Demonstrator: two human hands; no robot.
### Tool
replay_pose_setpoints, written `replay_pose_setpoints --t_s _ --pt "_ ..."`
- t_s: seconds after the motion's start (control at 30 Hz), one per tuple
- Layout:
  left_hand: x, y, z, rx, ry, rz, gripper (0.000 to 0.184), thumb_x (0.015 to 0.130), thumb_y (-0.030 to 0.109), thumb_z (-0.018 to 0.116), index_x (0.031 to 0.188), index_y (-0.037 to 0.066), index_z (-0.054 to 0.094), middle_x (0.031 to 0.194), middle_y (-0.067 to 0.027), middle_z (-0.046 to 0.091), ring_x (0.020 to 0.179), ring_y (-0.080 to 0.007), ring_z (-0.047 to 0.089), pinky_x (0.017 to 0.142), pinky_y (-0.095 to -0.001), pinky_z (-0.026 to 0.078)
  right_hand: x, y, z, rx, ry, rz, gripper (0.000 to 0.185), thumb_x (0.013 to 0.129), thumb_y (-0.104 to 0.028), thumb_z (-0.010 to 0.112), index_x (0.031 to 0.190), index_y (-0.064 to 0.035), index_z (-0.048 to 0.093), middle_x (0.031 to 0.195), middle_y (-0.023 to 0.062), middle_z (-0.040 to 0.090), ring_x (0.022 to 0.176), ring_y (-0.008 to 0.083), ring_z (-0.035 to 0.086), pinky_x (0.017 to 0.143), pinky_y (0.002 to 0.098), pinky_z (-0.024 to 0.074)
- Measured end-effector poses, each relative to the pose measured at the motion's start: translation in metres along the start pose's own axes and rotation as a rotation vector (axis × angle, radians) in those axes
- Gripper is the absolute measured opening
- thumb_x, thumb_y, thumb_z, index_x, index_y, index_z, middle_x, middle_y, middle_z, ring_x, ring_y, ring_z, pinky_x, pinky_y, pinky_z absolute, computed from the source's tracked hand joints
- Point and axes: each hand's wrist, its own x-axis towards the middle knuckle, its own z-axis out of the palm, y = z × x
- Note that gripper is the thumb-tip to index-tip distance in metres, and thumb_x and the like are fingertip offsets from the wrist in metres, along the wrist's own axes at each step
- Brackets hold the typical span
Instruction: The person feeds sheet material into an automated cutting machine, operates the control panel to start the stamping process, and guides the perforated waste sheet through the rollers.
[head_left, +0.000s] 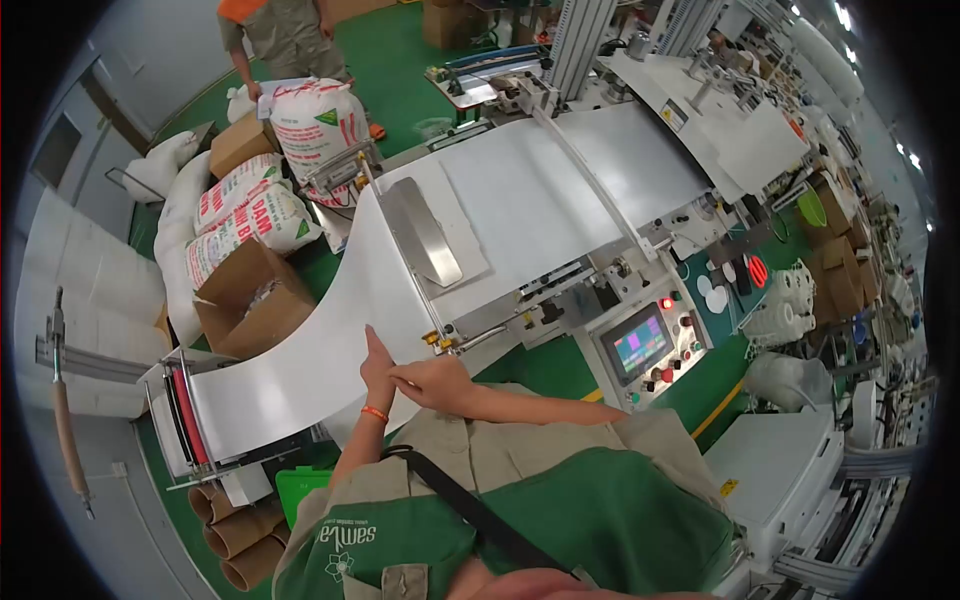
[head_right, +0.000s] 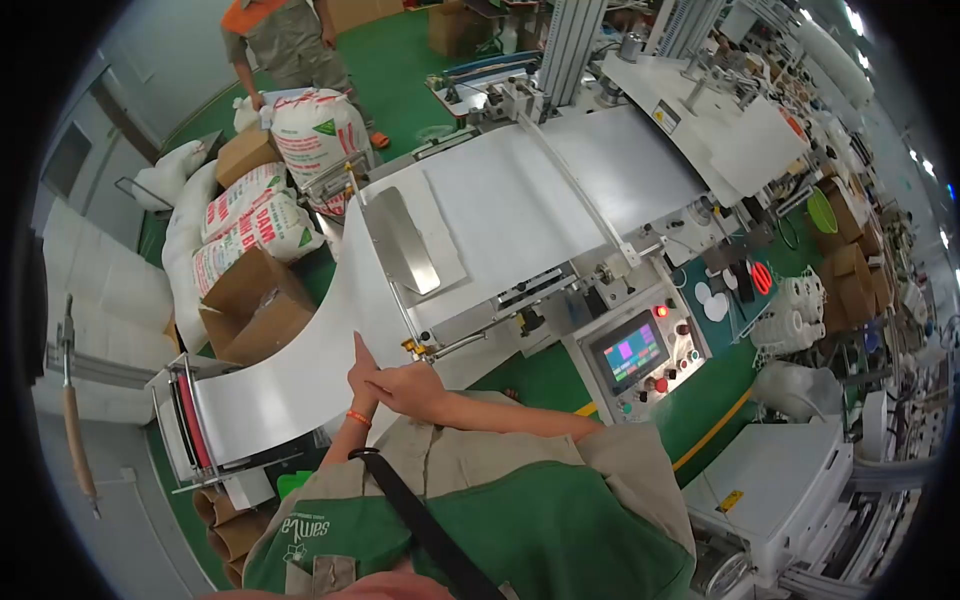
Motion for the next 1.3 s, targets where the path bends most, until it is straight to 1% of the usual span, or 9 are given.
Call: replay_pose_setpoints --t_s 0.1,0.23,0.33,0.5,0.67,0.8,0.83,1.03,1.3 --pt "-0.004 0.005 -0.012 -0.084 -0.143 -0.035 0.079 0.080 0.015 0.054 0.148 0.003 0.015 0.080 -0.0224 0.064 0.067 -0.0392 0.062 0.058 -0.0450 0.048 0.002 -0.004 0.000 0.083 0.068 0.010 0.010 0.083 -0.023 0.066 0.083 -0.0126 0.067 0.060 0.0060 0.061 0.052 0.0253 0.060 0.046 0.0359 0.0454" --pt "0.009 -0.021 -0.006 -0.082 -0.346 0.115 0.108 0.073 0.018 0.069 0.151 0.010 -0.004 0.155 -0.0209 0.018 0.129 -0.0427 0.041 0.105 -0.0559 0.032 0.004 -0.005 -0.004 0.066 0.061 -0.020 0.012 0.080 -0.017 0.070 0.091 -0.0129 0.073 0.063 0.0043 0.064 0.047 0.0191 0.059 0.043 0.0303 0.0432" --pt "0.040 -0.064 -0.014 -0.183 -0.396 0.284 0.122 0.064 0.014 0.075 0.151 0.012 -0.011 0.157 -0.0219 0.003 0.140 -0.0464 0.019 0.111 -0.0515 0.028 0.004 -0.006 -0.002 0.061 0.102 -0.032 0.011 0.080 -0.016 0.069 0.090 -0.0135 0.073 0.064 0.0040 0.065 0.047 0.0184 0.059 0.043 0.0296 0.0429" --pt "0.161 -0.042 -0.063 -0.482 -0.076 0.158 0.044 0.092 0.027 0.056 0.131 0.006 0.051 0.131 -0.0155 0.055 0.121 -0.0313 0.053 0.103 -0.0372 0.040 0.004 -0.009 -0.002 0.042 0.042 0.029 0.009 0.082 -0.018 0.066 0.088 -0.0144 0.071 0.070 0.0036 0.067 0.052 0.0219 0.061 0.045 0.0324 0.0450" --pt "0.282 -0.001 -0.054 -0.510 0.255 0.305 0.039 0.099 0.025 0.043 0.128 0.000 0.052 0.129 -0.0199 0.055 0.121 -0.0338 0.052 0.103 -0.0381 0.038 0.004 -0.011 -0.002 -0.038 -0.020 0.058 0.010 0.084 -0.020 0.065 0.088 -0.0132 0.071 0.067 0.0054 0.065 0.054 0.0246 0.062 0.045 0.0353 0.0460" --pt "0.342 -0.006 -0.020 -0.571 0.097 0.030 0.051 0.100 0.042 0.036 0.120 0.001 0.059 0.117 -0.0218 0.062 0.115 -0.0382 0.055 0.097 -0.0402 0.042 0.004 -0.010 -0.002 -0.090 -0.016 0.061 0.012 0.079 -0.020 0.069 0.090 -0.0154 0.073 0.066 0.0046 0.065 0.054 0.0227 0.062 0.045 0.0335 0.0459" --pt "0.345 -0.007 -0.013 -0.483 0.209 0.086 0.049 0.100 0.042 0.040 0.100 -0.003 0.061 0.091 -0.0208 0.065 0.087 -0.0324 0.062 0.079 -0.0365 0.045 0.000 -0.006 0.004 -0.082 -0.005 0.071 0.013 0.079 -0.020 0.069 0.091 -0.0151 0.073 0.067 0.0041 0.066 0.054 0.0226 0.062 0.046 0.0335 0.0462" --pt "0.328 0.003 -0.039 -0.756 0.189 0.075 0.045 0.095 0.040 0.055 0.086 -0.003 0.062 0.071 -0.0034 0.059 0.070 -0.0096 0.048 0.066 -0.0280 0.042 0.002 -0.010 0.001 -0.113 0.032 0.053 0.013 0.080 -0.020 0.069 0.092 -0.0154 0.073 0.064 0.0019 0.064 0.050 0.0195 0.060 0.044 0.0315 0.0444" --pt "0.333 -0.005 -0.039 -0.741 0.169 0.102 0.048 0.095 0.043 0.055 0.077 -0.002 0.057 0.065 -0.0039 0.050 0.064 -0.0113 0.041 0.061 -0.0295 0.039 0.004 -0.013 0.000 -0.159 0.020 0.037 0.009 0.083 -0.022 0.065 0.088 -0.0143 0.068 0.063 0.0029 0.063 0.052 0.0238 0.060 0.045 0.0361 0.0444"
